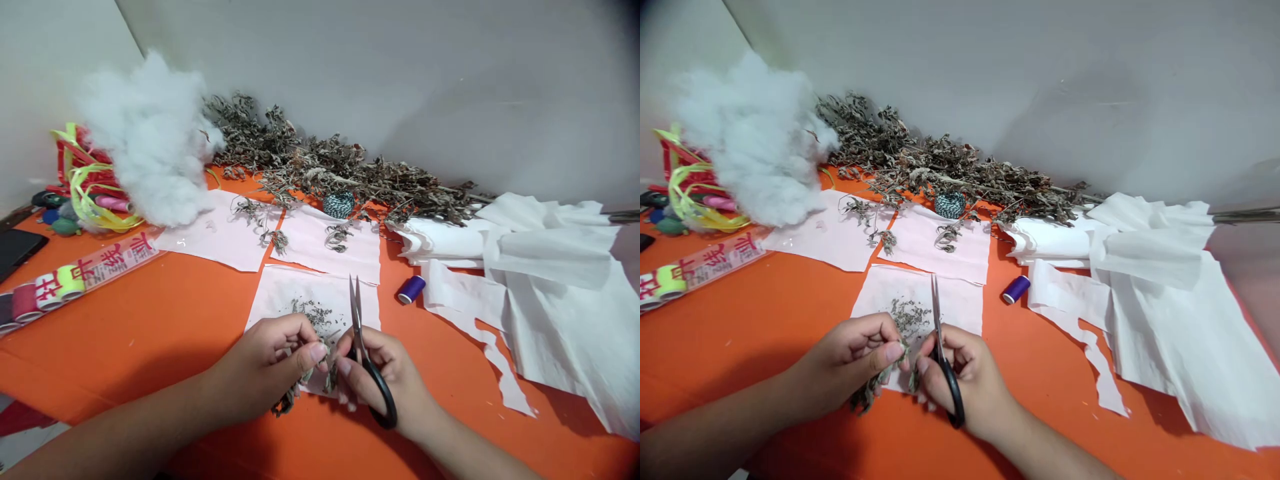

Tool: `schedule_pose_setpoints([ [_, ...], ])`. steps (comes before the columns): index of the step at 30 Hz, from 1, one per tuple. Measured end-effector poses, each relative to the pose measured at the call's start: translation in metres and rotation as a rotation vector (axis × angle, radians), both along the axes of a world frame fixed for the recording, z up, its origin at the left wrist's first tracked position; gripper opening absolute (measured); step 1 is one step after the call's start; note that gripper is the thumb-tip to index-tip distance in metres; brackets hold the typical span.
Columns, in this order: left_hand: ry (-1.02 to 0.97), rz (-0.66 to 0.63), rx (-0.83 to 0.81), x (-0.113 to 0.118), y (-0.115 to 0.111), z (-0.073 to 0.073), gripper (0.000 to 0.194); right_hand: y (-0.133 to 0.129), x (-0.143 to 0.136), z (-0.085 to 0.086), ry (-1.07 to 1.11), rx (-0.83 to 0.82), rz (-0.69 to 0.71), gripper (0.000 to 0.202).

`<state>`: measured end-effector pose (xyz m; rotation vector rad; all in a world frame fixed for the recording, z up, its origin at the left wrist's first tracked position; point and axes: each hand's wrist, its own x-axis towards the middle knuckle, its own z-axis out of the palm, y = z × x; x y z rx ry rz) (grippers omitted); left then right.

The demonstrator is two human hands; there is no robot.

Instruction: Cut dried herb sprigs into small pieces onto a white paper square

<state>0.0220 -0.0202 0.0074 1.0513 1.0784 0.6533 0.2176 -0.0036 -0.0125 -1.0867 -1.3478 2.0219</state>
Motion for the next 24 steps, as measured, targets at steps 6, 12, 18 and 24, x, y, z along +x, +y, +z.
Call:
schedule_pose_setpoints([
  [6, 0.125, 0.203, 0.006, -0.014, 0.016, 0.013, 0.024, 0.007, 0.001, 0.0, -0.049, 0.005, -0.068, 0.039],
  [12, 0.834, 0.205, 0.225, -0.056, 0.021, 0.038, 0.033, 0.011, 0.005, 0.005, -0.081, 0.066, -0.139, 0.037],
  [18, 1.38, 0.077, 0.421, -0.083, 0.038, 0.041, 0.033, 0.015, 0.012, -0.001, -0.1, 0.148, -0.162, 0.034],
  [24, 1.456, 0.16, 0.546, -0.081, 0.041, 0.035, 0.041, 0.016, 0.014, 0.001, -0.181, 0.331, -0.186, 0.026],
])
